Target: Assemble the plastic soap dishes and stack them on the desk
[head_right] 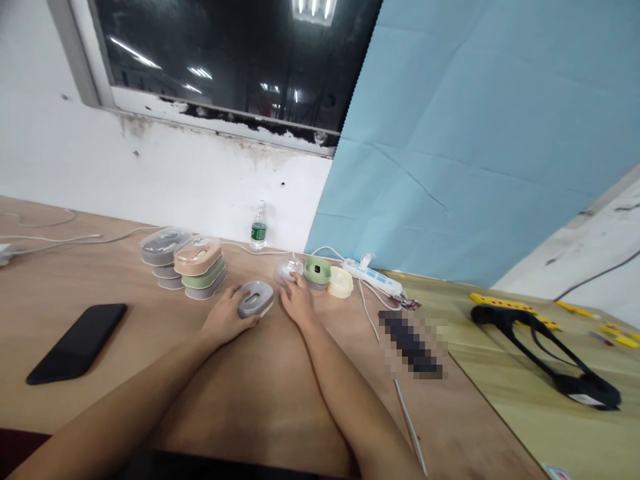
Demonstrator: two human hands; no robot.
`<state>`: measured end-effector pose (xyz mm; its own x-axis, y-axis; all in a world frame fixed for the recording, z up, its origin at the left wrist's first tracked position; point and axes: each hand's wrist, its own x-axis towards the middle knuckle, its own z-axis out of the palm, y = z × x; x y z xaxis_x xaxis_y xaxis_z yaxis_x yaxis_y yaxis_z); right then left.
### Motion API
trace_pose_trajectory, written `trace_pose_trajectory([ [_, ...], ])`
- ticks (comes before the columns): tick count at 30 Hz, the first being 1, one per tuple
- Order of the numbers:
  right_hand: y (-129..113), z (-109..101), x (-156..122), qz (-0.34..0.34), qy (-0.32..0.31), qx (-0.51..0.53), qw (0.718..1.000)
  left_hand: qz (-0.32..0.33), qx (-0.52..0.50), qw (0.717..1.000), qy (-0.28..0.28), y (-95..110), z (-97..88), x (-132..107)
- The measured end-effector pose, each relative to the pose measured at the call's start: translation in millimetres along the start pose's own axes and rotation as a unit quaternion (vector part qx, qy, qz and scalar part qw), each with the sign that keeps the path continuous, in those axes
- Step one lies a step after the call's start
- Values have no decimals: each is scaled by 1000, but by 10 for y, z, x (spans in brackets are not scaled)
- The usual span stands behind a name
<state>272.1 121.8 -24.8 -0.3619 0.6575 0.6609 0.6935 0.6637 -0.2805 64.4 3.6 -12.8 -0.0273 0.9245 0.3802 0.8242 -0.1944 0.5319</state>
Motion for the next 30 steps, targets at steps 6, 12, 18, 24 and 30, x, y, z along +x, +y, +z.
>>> trace_pose_trajectory([
  [6,-60,-15,-22,25,0,2,1000,26,-23,998,54,-78,-85,16],
  [12,-127,-35,-34,6,-9,41,999,106,-56,992,45,-139,-208,12],
  [18,-107,2,-33,-19,-39,89,995,141,-81,987,21,-27,-286,-59],
  [24,-52,58,-10,-14,-20,92,995,166,-75,983,7,-17,-319,-61],
  [30,-137,-38,-21,-10,-2,67,998,151,-84,985,21,-31,-312,-53],
])
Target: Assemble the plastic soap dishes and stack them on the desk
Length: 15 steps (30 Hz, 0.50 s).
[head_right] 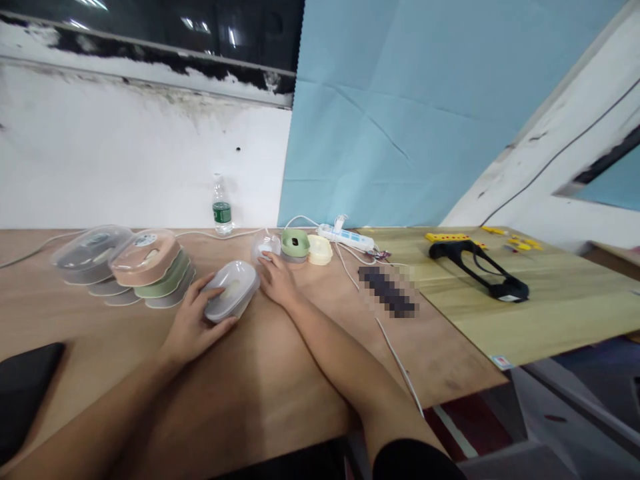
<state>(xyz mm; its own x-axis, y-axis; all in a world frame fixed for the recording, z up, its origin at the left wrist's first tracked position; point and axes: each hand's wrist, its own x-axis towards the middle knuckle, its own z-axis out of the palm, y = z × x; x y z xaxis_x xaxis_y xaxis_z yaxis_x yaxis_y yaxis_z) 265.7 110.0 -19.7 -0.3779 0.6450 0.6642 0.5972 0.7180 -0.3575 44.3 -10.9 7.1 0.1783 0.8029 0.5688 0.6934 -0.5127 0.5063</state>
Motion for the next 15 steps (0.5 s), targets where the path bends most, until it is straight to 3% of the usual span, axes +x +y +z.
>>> trace_pose_trajectory([
  [6,-195,-75,-48,-41,12,-9,999,-71,-26,996,57,-49,-14,-9],
  [11,-298,-69,-114,-114,-9,-16,993,-127,-68,989,37,-74,-83,-48],
  [15,-303,-46,-131,-167,-14,-13,986,-151,-144,974,84,-61,-68,-41],
])
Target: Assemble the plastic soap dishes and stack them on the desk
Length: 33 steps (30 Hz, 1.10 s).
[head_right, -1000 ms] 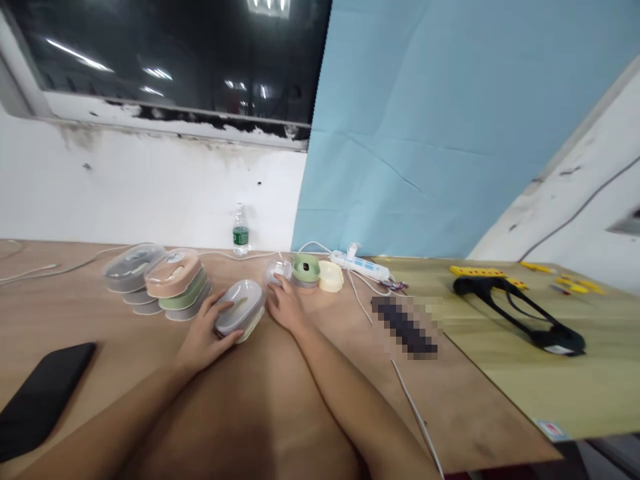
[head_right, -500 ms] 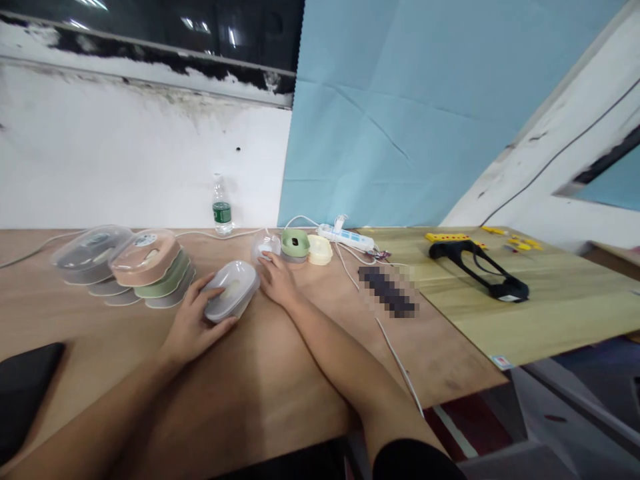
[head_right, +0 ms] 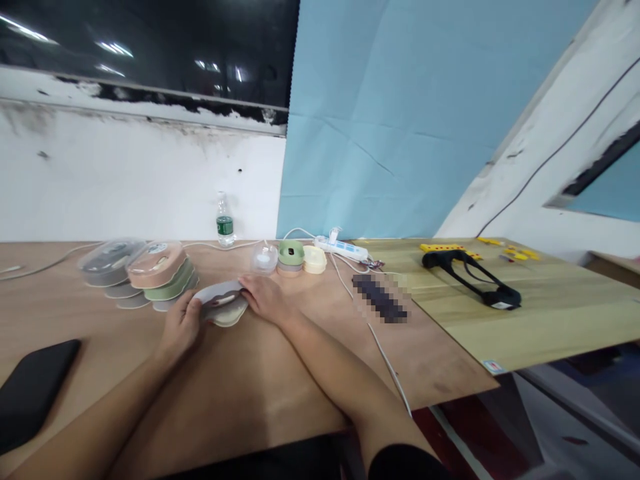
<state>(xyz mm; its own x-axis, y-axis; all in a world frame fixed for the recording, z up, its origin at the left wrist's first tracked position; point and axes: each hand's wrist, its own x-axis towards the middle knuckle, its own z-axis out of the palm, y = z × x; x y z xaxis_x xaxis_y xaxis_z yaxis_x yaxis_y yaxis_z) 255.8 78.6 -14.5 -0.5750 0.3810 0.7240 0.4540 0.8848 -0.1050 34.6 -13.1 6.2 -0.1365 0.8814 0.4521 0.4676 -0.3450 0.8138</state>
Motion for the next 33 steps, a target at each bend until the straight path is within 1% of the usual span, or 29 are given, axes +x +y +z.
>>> trace_pose_trajectory([
  [2,-1,-15,4,-15,-1,-7,1000,-43,-63,997,14,-6,23,22],
  [4,-7,-51,15,-28,-24,-17,999,-105,-117,987,21,-25,34,56],
  [6,-15,-91,32,-46,-49,-20,998,-158,-153,975,42,-58,30,92],
  [8,-15,-113,49,-66,-55,-10,996,-184,-179,964,74,-98,22,120],
  [9,-9,-113,55,-75,-50,-2,996,-186,-188,960,89,-119,21,129],
  [11,18,-90,54,-87,-36,3,996,-167,-206,959,101,-154,34,135],
  [13,65,-54,36,-78,-18,-5,997,-136,-226,960,98,-174,63,122],
  [14,95,-38,22,-59,-3,-12,998,-121,-233,960,94,-175,78,110],
  [16,167,-25,-10,3,36,-15,999,-89,-226,967,76,-163,101,76],
  [18,255,-48,-40,80,90,-10,993,-45,-171,983,37,-135,105,37],
  [20,367,-103,-71,148,150,-8,978,-2,-83,996,-12,-99,94,1],
  [22,501,-175,-112,202,212,-16,956,26,1,998,-49,-62,80,-22],
  [24,644,-252,-170,251,263,-26,931,51,54,995,-67,-30,71,-29],
  [26,776,-324,-242,296,305,-42,904,73,77,992,-72,-10,69,-25],
  [28,877,-381,-309,328,330,-61,883,85,82,991,-67,-3,69,-16],
  [29,911,-400,-335,336,337,-69,877,87,82,991,-65,-3,68,-11],
  [31,945,-413,-361,342,337,-75,874,88,83,990,-65,-8,66,-4],
  [33,937,-396,-353,338,327,-74,879,86,85,990,-69,-13,63,0],
])
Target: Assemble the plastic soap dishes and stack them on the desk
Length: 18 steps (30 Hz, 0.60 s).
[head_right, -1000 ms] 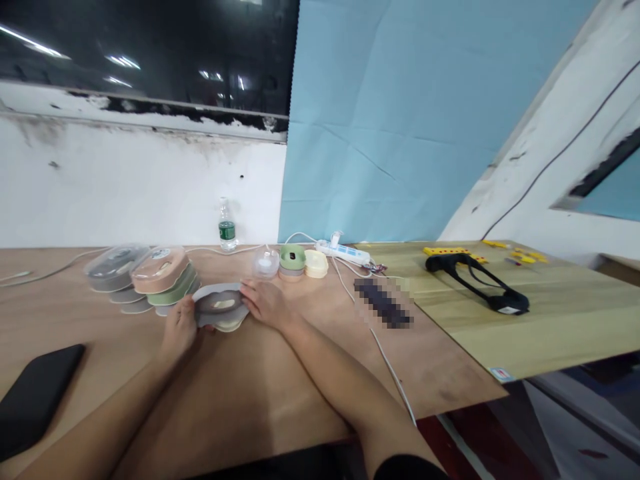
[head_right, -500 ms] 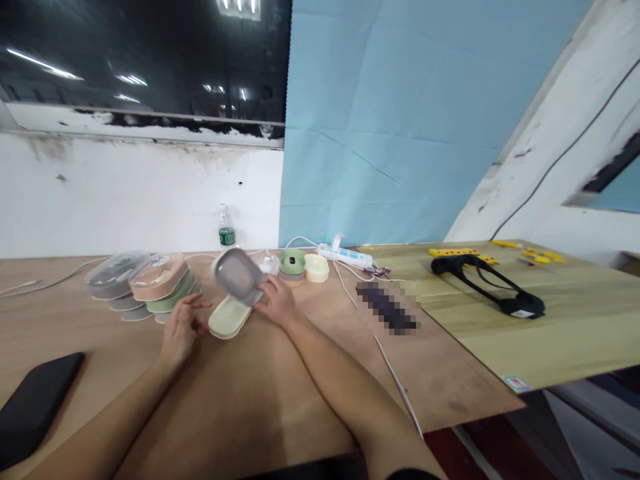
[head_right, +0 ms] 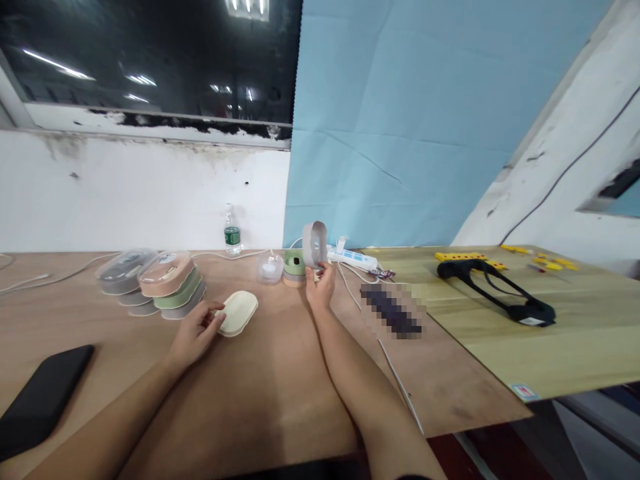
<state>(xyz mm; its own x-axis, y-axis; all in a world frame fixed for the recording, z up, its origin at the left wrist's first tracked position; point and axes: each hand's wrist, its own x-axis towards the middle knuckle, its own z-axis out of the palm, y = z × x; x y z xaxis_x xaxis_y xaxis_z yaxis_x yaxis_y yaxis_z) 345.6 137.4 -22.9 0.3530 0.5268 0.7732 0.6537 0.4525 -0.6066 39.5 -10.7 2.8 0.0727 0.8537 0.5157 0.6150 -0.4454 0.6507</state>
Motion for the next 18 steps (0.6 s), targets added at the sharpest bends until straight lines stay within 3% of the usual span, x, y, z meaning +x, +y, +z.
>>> trace_pose_trajectory([
  [7,-133,91,-38,-48,-14,-12,999,-1,-2,1000,-20,-8,5,-4],
  [18,-107,118,-15,-33,-6,-38,999,3,7,999,-45,-40,31,-15],
])
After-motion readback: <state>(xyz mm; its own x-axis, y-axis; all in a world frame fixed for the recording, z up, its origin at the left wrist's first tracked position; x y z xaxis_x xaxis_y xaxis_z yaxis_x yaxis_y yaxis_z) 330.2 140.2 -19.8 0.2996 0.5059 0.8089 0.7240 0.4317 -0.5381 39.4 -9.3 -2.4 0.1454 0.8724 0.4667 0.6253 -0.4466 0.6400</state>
